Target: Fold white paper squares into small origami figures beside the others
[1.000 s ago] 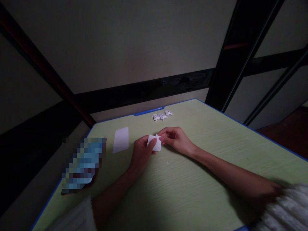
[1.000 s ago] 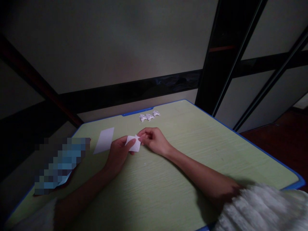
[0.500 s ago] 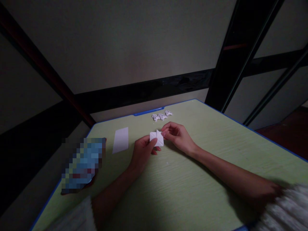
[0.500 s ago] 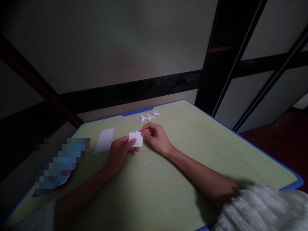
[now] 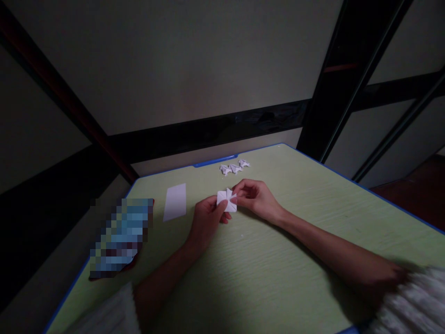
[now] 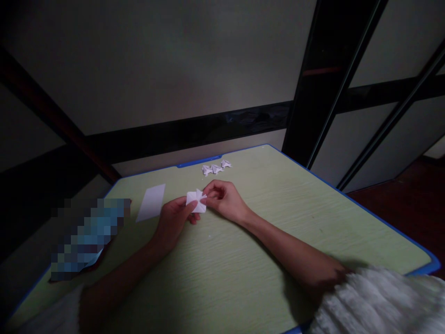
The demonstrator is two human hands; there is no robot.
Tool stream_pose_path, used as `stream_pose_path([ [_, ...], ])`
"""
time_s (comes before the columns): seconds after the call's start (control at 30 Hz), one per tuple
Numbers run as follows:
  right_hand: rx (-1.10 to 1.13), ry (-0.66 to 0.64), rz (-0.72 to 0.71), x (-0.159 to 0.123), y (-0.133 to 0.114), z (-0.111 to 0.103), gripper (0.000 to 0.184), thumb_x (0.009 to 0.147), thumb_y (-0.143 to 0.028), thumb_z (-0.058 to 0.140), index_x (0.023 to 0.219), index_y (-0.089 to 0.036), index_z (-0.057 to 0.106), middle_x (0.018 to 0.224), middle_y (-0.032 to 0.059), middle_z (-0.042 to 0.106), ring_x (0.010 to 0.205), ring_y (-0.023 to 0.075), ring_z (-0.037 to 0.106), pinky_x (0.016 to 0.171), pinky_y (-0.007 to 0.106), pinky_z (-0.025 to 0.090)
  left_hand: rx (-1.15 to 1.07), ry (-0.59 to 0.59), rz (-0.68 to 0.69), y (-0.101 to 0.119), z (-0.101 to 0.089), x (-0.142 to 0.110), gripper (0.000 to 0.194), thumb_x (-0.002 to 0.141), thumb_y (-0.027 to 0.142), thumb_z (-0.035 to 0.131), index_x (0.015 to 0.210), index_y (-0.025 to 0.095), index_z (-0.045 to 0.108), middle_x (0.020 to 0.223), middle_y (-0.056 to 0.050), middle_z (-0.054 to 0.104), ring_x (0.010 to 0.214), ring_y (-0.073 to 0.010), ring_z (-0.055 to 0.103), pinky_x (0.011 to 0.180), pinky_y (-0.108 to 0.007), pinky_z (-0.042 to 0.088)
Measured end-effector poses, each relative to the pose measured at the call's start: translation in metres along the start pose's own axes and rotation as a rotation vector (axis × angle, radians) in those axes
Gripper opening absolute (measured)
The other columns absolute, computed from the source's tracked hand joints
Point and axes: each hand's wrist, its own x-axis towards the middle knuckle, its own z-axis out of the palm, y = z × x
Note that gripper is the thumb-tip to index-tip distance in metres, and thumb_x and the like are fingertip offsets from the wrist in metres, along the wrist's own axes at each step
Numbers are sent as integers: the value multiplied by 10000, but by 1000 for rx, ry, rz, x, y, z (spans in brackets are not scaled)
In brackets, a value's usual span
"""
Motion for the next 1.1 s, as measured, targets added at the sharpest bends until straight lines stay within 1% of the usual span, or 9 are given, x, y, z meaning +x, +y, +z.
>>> stream_pose_path([
  [0.07, 7, -14, 2, -1, 0, 0, 170, 553, -183, 669, 625, -131, 524, 503, -43, 522, 451, 58, 457, 461, 204, 341, -19, -10, -9, -1, 0, 0, 149, 647, 246, 547, 640, 105, 597, 444, 24, 544, 387, -71, 470, 399, -183, 373],
  [0.17, 16, 3, 8, -2, -1, 1, 120, 565, -154, 649, 630, -118, 555, 477, -48, 513, 434, 53, 440, 455, 206, 327, -50, -22, -23, -1, 0, 1, 144, 636, 243, 566, 667, 106, 601, 474, 19, 563, 416, -79, 494, 419, -190, 398],
  [0.3, 42, 15, 20, -2, -2, 1, 76, 577, -148, 633, 634, -113, 598, 482, -32, 541, 450, 66, 472, 477, 223, 358, -35, -33, -37, 0, -1, 1, 124, 601, 217, 606, 662, 109, 605, 466, 22, 564, 418, -76, 493, 433, -191, 398],
  [0.4, 58, -4, 24, -1, -3, 0, 80, 549, -161, 659, 609, -117, 629, 522, -10, 579, 482, 80, 508, 502, 240, 397, -52, -31, -32, 1, -1, 0, 132, 591, 223, 616, 652, 105, 613, 460, 20, 558, 409, -75, 479, 422, -192, 378],
  [0.5, 51, -10, -3, -1, -4, -1, 75, 527, -162, 676, 587, -124, 651, 565, 3, 601, 500, 82, 521, 505, 242, 419, -71, -32, -31, 2, -2, 0, 145, 594, 232, 614, 652, 98, 619, 445, 23, 544, 396, -70, 457, 411, -192, 351],
  [0.73, 43, -35, -60, -2, -5, -1, 67, 534, -110, 673, 592, -143, 678, 649, 21, 620, 543, 85, 540, 523, 240, 439, -88, -56, -19, -2, -3, 2, 136, 611, 229, 595, 639, 98, 618, 433, 27, 529, 384, -64, 434, 403, -194, 312],
  [0.93, 55, -33, -82, -2, -4, -3, 117, 529, -50, 655, 572, -155, 680, 661, 11, 602, 547, 78, 540, 523, 228, 437, -134, -76, -30, -5, -4, 3, 124, 617, 233, 586, 604, 110, 579, 439, 26, 521, 392, -67, 435, 397, -193, 316],
  [1.1, 52, -31, -85, -2, -3, -4, 134, 533, -37, 641, 578, -156, 682, 668, 11, 604, 547, 74, 544, 527, 221, 446, -169, -78, -51, -4, -3, 3, 128, 628, 227, 566, 634, 100, 583, 450, 16, 524, 398, -74, 445, 390, -196, 334],
])
